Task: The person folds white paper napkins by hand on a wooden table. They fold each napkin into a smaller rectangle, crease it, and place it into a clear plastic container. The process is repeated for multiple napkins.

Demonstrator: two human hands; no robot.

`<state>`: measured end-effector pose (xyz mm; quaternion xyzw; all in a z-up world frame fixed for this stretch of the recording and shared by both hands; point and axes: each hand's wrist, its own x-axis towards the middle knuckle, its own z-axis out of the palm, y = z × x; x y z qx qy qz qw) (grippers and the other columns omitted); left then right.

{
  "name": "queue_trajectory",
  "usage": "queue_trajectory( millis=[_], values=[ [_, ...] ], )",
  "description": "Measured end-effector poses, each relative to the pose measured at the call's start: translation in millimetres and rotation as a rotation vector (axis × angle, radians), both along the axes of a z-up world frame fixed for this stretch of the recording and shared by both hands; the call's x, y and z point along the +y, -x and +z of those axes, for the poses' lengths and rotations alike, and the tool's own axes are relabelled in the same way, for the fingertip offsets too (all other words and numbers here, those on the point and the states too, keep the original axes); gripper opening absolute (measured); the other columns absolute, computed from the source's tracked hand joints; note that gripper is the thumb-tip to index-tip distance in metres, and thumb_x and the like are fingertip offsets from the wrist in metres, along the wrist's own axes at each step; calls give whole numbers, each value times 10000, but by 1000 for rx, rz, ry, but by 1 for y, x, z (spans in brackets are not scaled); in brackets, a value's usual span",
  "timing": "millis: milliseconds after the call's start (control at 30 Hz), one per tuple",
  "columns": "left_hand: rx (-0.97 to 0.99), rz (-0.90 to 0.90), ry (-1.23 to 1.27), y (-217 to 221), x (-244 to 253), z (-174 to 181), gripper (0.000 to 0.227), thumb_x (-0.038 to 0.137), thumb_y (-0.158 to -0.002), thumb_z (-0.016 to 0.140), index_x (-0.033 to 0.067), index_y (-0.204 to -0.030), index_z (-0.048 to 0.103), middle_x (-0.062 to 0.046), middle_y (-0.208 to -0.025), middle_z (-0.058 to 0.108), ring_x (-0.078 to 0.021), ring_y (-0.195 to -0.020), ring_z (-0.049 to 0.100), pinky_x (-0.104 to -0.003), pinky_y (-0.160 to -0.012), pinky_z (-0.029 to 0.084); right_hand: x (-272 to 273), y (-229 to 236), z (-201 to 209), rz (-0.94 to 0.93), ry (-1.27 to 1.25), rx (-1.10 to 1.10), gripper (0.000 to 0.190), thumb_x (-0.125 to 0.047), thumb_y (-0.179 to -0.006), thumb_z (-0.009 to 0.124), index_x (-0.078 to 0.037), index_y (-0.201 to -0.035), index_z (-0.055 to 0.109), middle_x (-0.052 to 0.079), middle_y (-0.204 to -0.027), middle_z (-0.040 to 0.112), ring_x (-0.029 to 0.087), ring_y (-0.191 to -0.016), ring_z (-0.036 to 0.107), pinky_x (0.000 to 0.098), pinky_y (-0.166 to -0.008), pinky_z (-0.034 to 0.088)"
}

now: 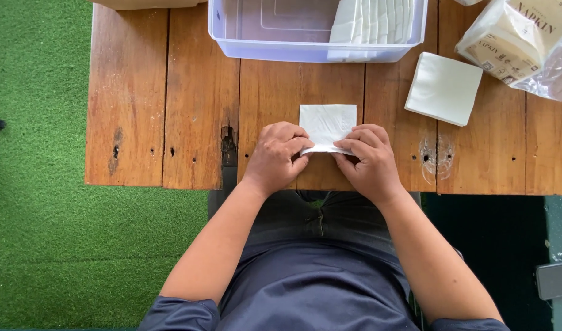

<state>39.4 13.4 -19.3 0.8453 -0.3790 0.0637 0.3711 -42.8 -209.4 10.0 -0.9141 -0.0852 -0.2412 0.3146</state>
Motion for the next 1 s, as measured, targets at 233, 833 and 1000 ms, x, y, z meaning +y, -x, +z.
queue_trajectory(
  millis=[233,833,1000],
  values=[
    [24,70,-47,4,4,-2,136,338,-827,779,271,-941,747,99,-1040,658,-164,-1169,583,-396,-1052,401,-7,0,-5,24,35,57,133,-82,-830,835,-94,-956,794,54,-898,621,300,-1067,627,438,-947,559],
    [72,132,-86,5,-2,10,166,408,-922,693,251,-944,743,40,-989,629,-203,-1135,591,-418,-1056,379,-20,-8,-3,-23,85,151,51,-219,-909,804,-175,-903,780,-14,-934,622,208,-1070,573,346,-928,393],
    [67,162,-118,2,-1,3,205,467,-948,666,271,-926,722,65,-994,606,-181,-1148,562,-401,-1067,359,-21,-10,-4,-28,15,200,93,-207,-900,813,-136,-866,763,-6,-866,637,199,-984,594,347,-907,382]
  ],
)
